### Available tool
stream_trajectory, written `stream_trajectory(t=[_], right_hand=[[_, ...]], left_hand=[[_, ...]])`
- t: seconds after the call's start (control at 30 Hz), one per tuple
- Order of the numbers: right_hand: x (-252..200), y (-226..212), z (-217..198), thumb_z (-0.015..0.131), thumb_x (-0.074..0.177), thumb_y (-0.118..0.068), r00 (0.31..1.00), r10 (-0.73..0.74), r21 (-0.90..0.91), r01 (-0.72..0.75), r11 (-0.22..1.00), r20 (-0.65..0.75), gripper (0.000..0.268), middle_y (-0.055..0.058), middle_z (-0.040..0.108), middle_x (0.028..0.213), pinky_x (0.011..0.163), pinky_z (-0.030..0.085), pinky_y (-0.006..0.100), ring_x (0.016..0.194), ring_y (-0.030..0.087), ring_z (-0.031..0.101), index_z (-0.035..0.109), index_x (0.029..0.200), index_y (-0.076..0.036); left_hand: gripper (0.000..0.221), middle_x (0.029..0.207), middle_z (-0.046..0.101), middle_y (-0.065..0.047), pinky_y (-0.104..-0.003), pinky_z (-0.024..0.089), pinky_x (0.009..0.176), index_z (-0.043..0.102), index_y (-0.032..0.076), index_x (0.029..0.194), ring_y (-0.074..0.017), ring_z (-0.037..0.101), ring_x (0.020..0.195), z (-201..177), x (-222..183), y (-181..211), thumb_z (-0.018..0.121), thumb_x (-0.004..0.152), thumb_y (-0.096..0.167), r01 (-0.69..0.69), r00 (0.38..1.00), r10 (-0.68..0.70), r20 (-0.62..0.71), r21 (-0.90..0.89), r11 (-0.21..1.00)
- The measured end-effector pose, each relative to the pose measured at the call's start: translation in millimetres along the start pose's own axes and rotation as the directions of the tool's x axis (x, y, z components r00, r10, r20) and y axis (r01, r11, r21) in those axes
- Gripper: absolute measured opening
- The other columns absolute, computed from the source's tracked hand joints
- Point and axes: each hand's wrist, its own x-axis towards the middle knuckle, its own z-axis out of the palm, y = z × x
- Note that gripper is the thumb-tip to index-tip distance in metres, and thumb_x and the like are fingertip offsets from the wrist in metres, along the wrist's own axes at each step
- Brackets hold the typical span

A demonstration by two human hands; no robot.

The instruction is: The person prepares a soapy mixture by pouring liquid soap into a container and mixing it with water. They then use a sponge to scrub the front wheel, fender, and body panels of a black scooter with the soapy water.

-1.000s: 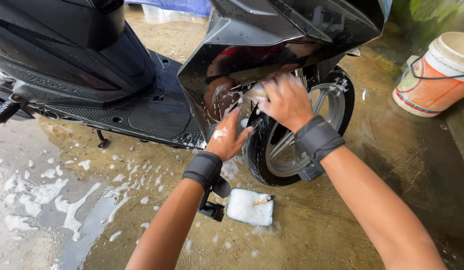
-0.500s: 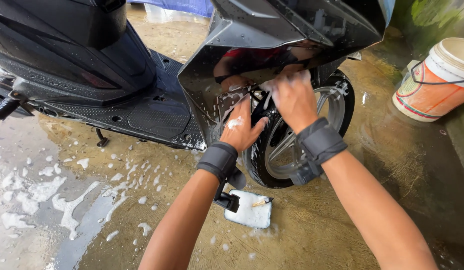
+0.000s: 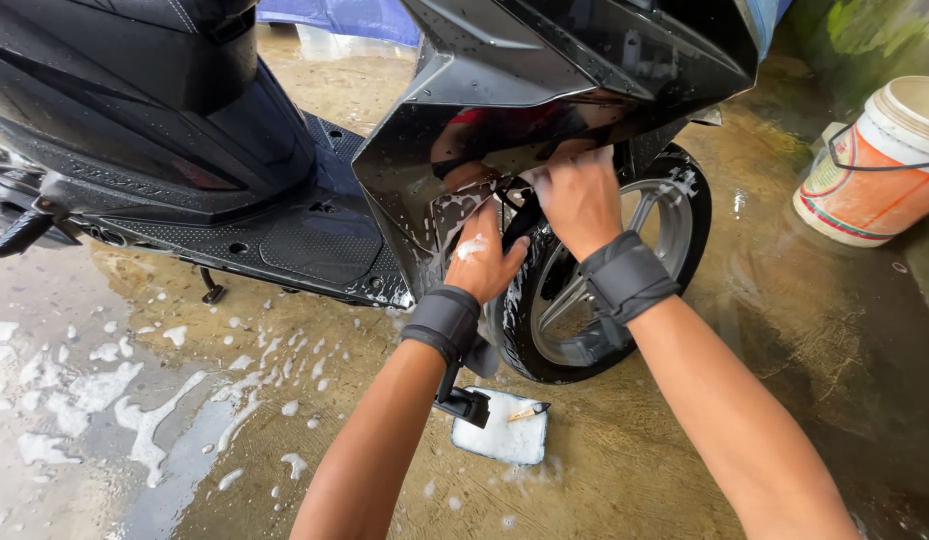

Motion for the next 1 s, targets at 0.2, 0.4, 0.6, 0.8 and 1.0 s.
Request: stream_trajectory(t=[0.2, 0.4, 0.6, 0.8, 1.0], right_hand=[[7, 9, 28, 0.076, 0.086, -0.022, 1.000, 0.004, 0.131, -0.008, 0.991, 0.026, 0.018, 0.016, 0.072, 0.084, 0.085, 0.048, 0.050, 0.083, 0.038, 0.065, 0.076, 0.081, -0.004], [8, -3, 16, 0.075, 0.083, -0.024, 0.998, -0.060, 0.093, 0.061, 0.994, -0.018, 0.020, 0.015, 0.070, 0.074, 0.084, 0.049, 0.051, 0.075, 0.037, 0.066, 0.076, 0.073, -0.007], [11, 3, 48, 0.073, 0.086, -0.030, 0.985, -0.122, 0.101, 0.110, 0.989, 0.122, 0.020, 0.013, 0.074, 0.082, 0.075, 0.049, 0.051, 0.076, 0.036, 0.068, 0.080, 0.086, -0.011], [-2, 4, 115, 0.067, 0.082, -0.030, 0.938, -0.133, -0.193, 0.202, 0.960, 0.320, 0.020, 0.010, 0.076, 0.082, 0.080, 0.050, 0.054, 0.080, 0.032, 0.072, 0.081, 0.081, -0.017], [13, -21, 29, 0.067, 0.084, -0.034, 0.928, -0.140, 0.022, 0.141, 0.990, 0.346, 0.023, 0.013, 0.075, 0.088, 0.085, 0.045, 0.055, 0.089, 0.036, 0.067, 0.082, 0.085, -0.016]], left_hand=[[0.085, 0.145, 0.045, -0.040, -0.050, 0.040, 0.112, 0.027, -0.010, 0.153, -0.0535, 0.046, 0.133, -2, -8, -11, 0.070, 0.091, 0.031, 0.002, 1.000, -0.001, 0.021, -0.008, 1.000], [0.086, 0.148, 0.042, -0.041, -0.050, 0.037, 0.115, 0.026, -0.010, 0.154, -0.0542, 0.042, 0.138, 1, -8, -18, 0.071, 0.092, 0.028, -0.040, 0.999, 0.040, 0.010, 0.032, 0.999], [0.085, 0.149, 0.042, -0.039, -0.050, 0.036, 0.117, 0.027, -0.009, 0.155, -0.0530, 0.041, 0.140, -2, -9, -17, 0.069, 0.091, 0.027, -0.039, 0.999, 0.038, 0.013, 0.019, 0.999], [0.076, 0.146, 0.048, -0.035, -0.050, 0.041, 0.113, 0.033, -0.008, 0.151, -0.0510, 0.047, 0.135, 2, -15, -26, 0.069, 0.094, 0.026, -0.058, 0.998, 0.058, 0.015, 0.019, 0.998], [0.073, 0.138, 0.052, -0.037, -0.051, 0.045, 0.106, 0.037, -0.010, 0.147, -0.0514, 0.053, 0.125, 0, -25, -30, 0.070, 0.092, 0.027, -0.105, 0.994, 0.103, 0.037, 0.047, 0.993]])
